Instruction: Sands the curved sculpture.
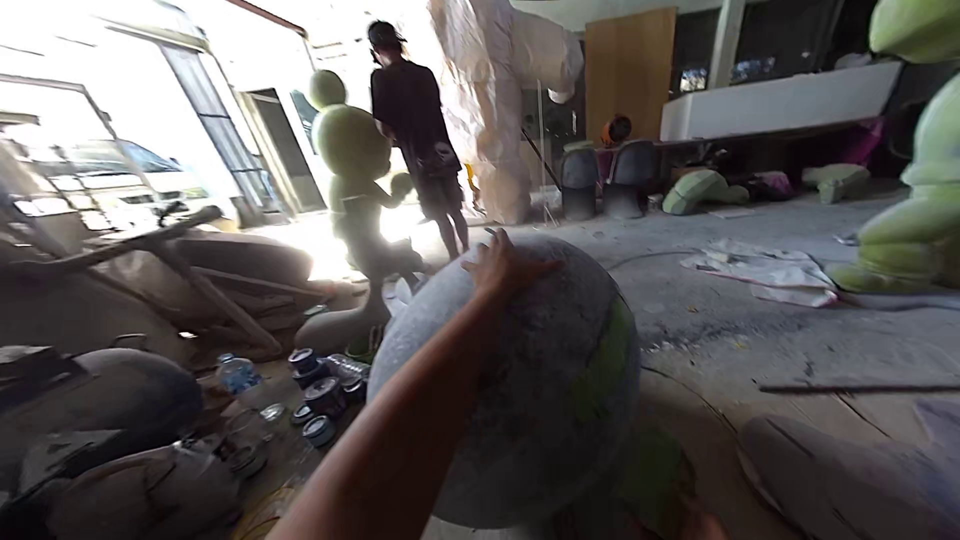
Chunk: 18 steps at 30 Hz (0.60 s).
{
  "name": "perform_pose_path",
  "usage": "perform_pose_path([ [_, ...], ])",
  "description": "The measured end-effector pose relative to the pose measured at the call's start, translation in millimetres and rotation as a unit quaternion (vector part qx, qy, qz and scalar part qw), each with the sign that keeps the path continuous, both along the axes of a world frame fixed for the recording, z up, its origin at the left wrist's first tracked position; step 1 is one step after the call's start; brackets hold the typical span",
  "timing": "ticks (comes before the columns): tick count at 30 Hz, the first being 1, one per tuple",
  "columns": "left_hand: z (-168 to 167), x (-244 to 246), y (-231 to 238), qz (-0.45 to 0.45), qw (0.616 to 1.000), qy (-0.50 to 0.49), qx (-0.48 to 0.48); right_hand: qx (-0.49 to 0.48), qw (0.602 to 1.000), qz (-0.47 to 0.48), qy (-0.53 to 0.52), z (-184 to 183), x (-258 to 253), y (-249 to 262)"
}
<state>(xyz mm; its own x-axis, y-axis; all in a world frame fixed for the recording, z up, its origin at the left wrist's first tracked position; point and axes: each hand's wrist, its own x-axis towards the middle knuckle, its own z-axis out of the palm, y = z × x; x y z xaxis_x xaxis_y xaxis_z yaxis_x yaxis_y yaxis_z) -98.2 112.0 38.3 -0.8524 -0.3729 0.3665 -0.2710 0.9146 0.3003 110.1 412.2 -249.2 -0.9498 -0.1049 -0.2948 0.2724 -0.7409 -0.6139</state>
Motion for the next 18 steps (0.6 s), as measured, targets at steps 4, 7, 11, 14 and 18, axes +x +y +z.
perform_pose_path([
  [4, -2, -3, 2, 0.013, 1.000, 0.013, -0.008, 0.033, 0.997, -0.068, 0.017, 25, 3, -19],
  [7, 0, -1, 5, 0.017, 1.000, 0.007, -0.007, 0.121, 0.983, -0.092, 0.099, 31, 0, -29],
  [11, 1, -2, 6, 0.025, 1.000, 0.005, -0.007, 0.304, 0.907, -0.160, 0.243, 38, -5, -37],
  [14, 1, -4, 5, 0.028, 1.000, 0.004, -0.015, 0.507, 0.767, -0.224, 0.323, 50, -12, -51],
  [18, 1, -6, 9, 0.026, 1.000, 0.005, -0.002, 0.654, 0.646, -0.241, 0.312, 59, -13, -114],
])
